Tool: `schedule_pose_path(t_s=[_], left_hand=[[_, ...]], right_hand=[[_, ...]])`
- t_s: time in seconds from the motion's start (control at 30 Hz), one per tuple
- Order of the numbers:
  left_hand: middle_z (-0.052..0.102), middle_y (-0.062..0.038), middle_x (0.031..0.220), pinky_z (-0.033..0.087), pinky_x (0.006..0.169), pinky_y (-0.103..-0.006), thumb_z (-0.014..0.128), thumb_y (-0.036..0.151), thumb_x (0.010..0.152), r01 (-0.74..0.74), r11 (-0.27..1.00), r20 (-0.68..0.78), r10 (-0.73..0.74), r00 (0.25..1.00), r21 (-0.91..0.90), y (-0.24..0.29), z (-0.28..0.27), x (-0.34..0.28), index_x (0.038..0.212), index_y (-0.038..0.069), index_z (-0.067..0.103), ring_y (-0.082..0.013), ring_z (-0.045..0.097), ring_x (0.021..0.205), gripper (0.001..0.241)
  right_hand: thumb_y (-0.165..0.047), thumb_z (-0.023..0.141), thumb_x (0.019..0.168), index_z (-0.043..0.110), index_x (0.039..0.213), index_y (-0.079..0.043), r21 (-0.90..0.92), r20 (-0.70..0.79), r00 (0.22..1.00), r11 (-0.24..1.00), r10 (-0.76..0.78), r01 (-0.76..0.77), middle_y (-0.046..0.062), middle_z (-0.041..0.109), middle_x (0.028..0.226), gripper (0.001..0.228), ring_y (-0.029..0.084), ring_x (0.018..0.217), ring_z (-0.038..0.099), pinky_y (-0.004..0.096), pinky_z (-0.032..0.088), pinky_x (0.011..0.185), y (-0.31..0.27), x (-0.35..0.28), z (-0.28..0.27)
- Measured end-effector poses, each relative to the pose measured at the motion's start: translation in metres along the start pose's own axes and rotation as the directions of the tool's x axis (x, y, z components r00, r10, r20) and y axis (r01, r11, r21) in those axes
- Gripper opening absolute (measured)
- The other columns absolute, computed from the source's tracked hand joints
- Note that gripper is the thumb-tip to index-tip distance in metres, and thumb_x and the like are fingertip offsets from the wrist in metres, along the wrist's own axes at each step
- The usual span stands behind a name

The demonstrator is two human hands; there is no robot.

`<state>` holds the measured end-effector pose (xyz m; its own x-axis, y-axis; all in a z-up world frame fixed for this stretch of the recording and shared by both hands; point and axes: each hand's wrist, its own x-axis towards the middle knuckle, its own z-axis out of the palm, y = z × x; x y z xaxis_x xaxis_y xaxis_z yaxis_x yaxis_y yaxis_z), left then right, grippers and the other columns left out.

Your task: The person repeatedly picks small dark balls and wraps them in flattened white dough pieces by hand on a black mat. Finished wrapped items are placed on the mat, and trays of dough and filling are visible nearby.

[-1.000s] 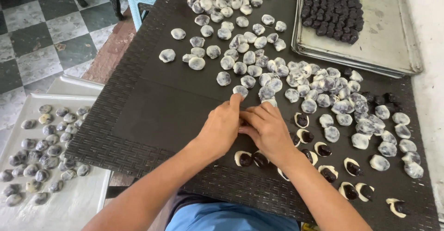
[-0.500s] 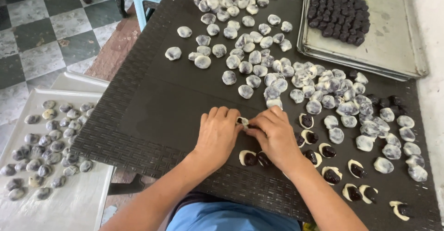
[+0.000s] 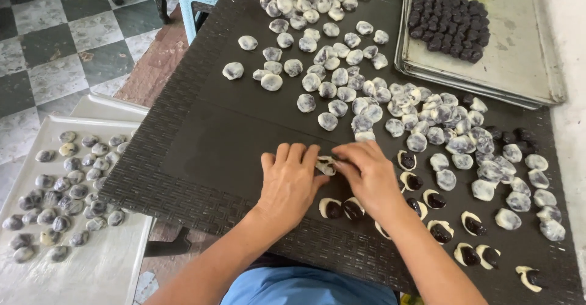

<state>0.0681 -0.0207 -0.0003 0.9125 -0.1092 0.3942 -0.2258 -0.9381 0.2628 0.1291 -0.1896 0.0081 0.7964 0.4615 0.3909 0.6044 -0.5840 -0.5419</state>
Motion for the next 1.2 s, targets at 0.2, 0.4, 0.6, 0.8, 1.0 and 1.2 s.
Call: schedule_pose_path(t_s=[0.2, 0.4, 0.6, 0.8, 1.0, 1.2], left_hand=[[0.059, -0.011, 0.087, 0.038, 0.069, -0.0370, 0.080, 0.025, 0.074, -0.007, 0.998, -0.039, 0.004, 0.999, -0.070, -0.002, 0.036, 0.000, 0.099, 0.005, 0.062, -0.0271, 0.054, 0.084, 0.037], [0.057, -0.009, 0.084, 0.038, 0.068, -0.0328, 0.066, 0.010, 0.087, -0.110, 0.969, -0.103, 0.089, 0.991, -0.221, -0.002, 0.019, 0.000, 0.095, 0.007, 0.064, -0.0238, 0.053, 0.083, 0.008], [0.057, -0.001, 0.084, 0.036, 0.076, -0.0318, 0.061, 0.012, 0.093, -0.162, 0.980, -0.222, 0.134, 0.966, -0.112, -0.003, 0.008, 0.002, 0.081, 0.012, 0.065, -0.0171, 0.052, 0.084, 0.012], [0.065, -0.009, 0.116, 0.037, 0.080, -0.0358, 0.062, 0.017, 0.093, 0.007, 0.998, -0.258, -0.023, 0.966, -0.065, -0.010, -0.031, 0.002, 0.111, 0.011, 0.069, -0.0197, 0.063, 0.093, 0.020], [0.065, -0.004, 0.118, 0.041, 0.070, -0.0392, 0.057, 0.018, 0.094, 0.155, 0.983, -0.090, -0.164, 0.982, -0.100, -0.020, -0.046, -0.027, 0.124, 0.012, 0.061, -0.0225, 0.061, 0.093, 0.031], [0.057, 0.003, 0.127, 0.037, 0.077, -0.0419, 0.056, 0.034, 0.092, 0.038, 0.997, 0.035, -0.040, 0.999, 0.067, -0.005, -0.039, -0.044, 0.118, 0.021, 0.065, -0.0220, 0.051, 0.106, 0.031]], right_hand=[[-0.016, 0.074, 0.084, 0.069, 0.086, -0.010, -0.118, 0.017, 0.988, 0.981, -0.151, 0.152, 0.002, 0.064, 0.079, 0.008, 0.023, 0.081, 0.060, 0.032, 0.049, 0.075, 0.014, -0.016, 0.013], [-0.014, 0.083, 0.074, 0.072, 0.095, -0.012, 0.203, 0.022, 0.986, 0.965, 0.167, -0.168, 0.001, 0.067, 0.078, 0.024, 0.014, 0.068, 0.064, 0.027, 0.054, 0.062, -0.007, -0.004, 0.006], [-0.007, 0.080, 0.077, 0.074, 0.080, -0.009, 0.161, -0.042, 0.998, 0.986, 0.053, -0.045, 0.002, 0.065, 0.074, 0.007, 0.020, 0.070, 0.065, 0.029, 0.053, 0.065, -0.007, 0.002, 0.012], [-0.031, 0.055, 0.099, 0.066, 0.123, -0.021, -0.270, 0.069, 0.944, 0.905, -0.322, 0.329, 0.003, 0.061, 0.119, 0.028, 0.030, 0.109, 0.052, 0.043, 0.042, 0.089, 0.006, 0.060, 0.013], [-0.055, 0.015, 0.101, 0.022, 0.155, -0.025, -0.408, 0.396, 0.902, 0.847, -0.173, 0.341, 0.006, 0.017, 0.161, 0.062, 0.036, 0.145, 0.012, 0.062, 0.011, 0.107, 0.001, 0.064, 0.042], [-0.054, 0.034, 0.098, 0.031, 0.151, -0.016, -0.513, 0.399, 0.916, 0.820, -0.034, 0.253, 0.007, 0.016, 0.159, 0.065, 0.041, 0.140, 0.019, 0.067, 0.021, 0.101, -0.008, 0.051, 0.023]])
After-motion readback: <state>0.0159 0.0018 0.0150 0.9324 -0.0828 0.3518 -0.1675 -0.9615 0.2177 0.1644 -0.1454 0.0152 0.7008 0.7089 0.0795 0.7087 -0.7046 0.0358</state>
